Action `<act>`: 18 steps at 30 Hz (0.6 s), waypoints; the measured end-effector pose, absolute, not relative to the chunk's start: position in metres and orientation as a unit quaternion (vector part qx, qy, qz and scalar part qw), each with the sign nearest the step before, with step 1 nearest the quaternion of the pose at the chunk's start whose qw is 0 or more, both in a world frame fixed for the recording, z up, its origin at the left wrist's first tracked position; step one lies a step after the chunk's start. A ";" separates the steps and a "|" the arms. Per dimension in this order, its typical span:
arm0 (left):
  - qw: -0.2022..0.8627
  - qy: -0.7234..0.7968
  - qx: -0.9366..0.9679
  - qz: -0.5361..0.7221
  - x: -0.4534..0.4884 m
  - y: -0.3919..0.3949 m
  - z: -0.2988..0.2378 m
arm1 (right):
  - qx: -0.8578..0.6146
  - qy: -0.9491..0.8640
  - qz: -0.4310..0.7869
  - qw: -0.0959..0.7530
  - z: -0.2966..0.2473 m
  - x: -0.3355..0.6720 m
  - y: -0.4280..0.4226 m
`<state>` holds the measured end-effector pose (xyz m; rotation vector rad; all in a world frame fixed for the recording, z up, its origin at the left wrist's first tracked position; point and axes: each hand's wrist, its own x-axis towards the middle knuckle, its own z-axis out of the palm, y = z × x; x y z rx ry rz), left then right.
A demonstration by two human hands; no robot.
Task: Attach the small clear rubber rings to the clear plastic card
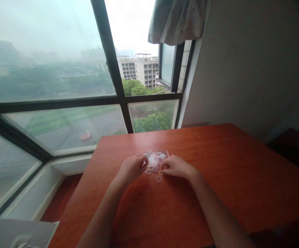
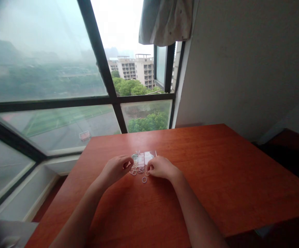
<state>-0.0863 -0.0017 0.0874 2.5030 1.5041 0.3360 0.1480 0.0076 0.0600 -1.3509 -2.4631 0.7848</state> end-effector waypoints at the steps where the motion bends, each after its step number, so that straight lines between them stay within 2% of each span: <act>1: 0.096 0.517 0.843 0.114 -0.087 0.000 0.086 | -0.457 -0.843 0.265 0.105 0.061 0.147 0.007; 7: 0.096 0.546 0.824 0.118 -0.089 0.006 0.076 | -0.461 -0.849 0.246 0.080 0.066 0.144 0.002; 18: 0.093 0.565 0.813 0.110 -0.095 0.004 0.078 | -0.464 -0.853 0.221 0.089 0.060 0.137 0.001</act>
